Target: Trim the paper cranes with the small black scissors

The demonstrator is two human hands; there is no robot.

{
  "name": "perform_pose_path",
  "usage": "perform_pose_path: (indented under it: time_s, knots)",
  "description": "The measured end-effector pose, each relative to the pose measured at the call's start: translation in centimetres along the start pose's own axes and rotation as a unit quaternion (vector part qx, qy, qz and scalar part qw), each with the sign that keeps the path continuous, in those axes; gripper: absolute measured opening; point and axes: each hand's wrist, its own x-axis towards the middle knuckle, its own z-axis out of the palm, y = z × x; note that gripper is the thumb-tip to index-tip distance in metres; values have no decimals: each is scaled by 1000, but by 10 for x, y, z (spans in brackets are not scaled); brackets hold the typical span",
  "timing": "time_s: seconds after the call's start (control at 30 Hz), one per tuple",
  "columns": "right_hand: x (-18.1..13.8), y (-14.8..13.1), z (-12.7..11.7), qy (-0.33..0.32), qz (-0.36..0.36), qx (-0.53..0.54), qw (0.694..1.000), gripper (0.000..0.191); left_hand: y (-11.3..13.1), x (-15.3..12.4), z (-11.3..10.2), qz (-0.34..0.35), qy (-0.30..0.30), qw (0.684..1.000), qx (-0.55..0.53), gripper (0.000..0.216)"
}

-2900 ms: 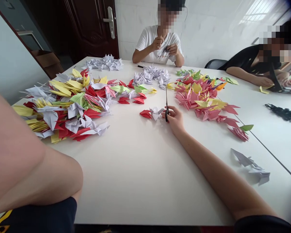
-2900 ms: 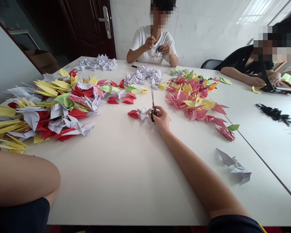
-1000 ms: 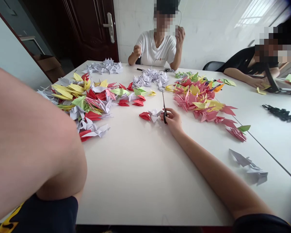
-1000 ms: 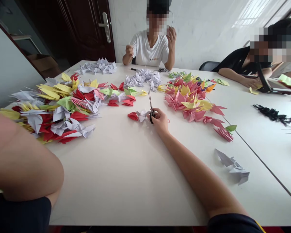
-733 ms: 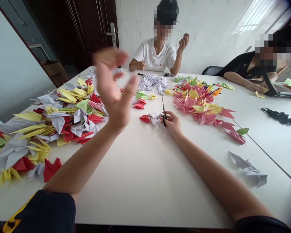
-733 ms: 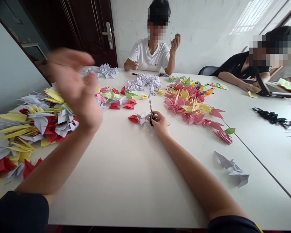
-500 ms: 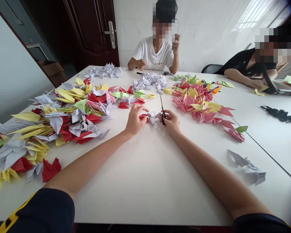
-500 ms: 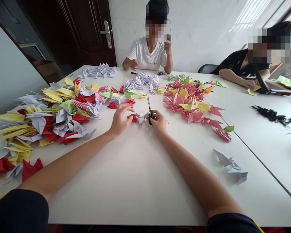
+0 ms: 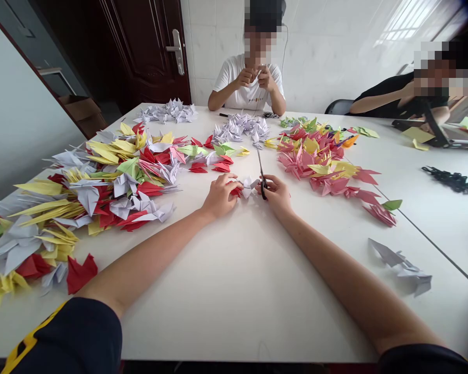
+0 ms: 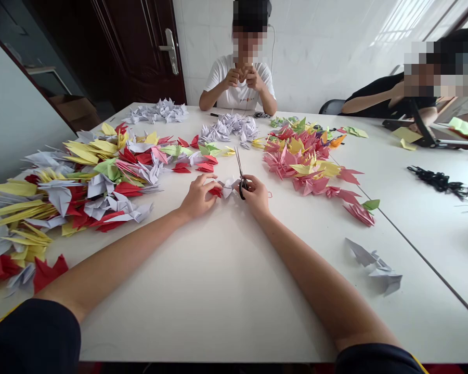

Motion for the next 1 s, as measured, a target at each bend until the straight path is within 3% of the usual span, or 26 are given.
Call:
perform_pose_path:
  time_s: [0.4, 0.7, 1.0]
  knots:
    - [-1, -2, 0, -29, -6, 6, 1000, 50, -5, 4, 3, 8, -5, 996, -87, 20]
    - [-7, -9, 4, -32, -15, 36, 999, 42, -1, 4, -1, -13, -18, 996, -86, 10]
    - [-12, -12, 8, -74, -54, 58, 994, 46, -2, 3, -1, -14, 4, 994, -106, 8]
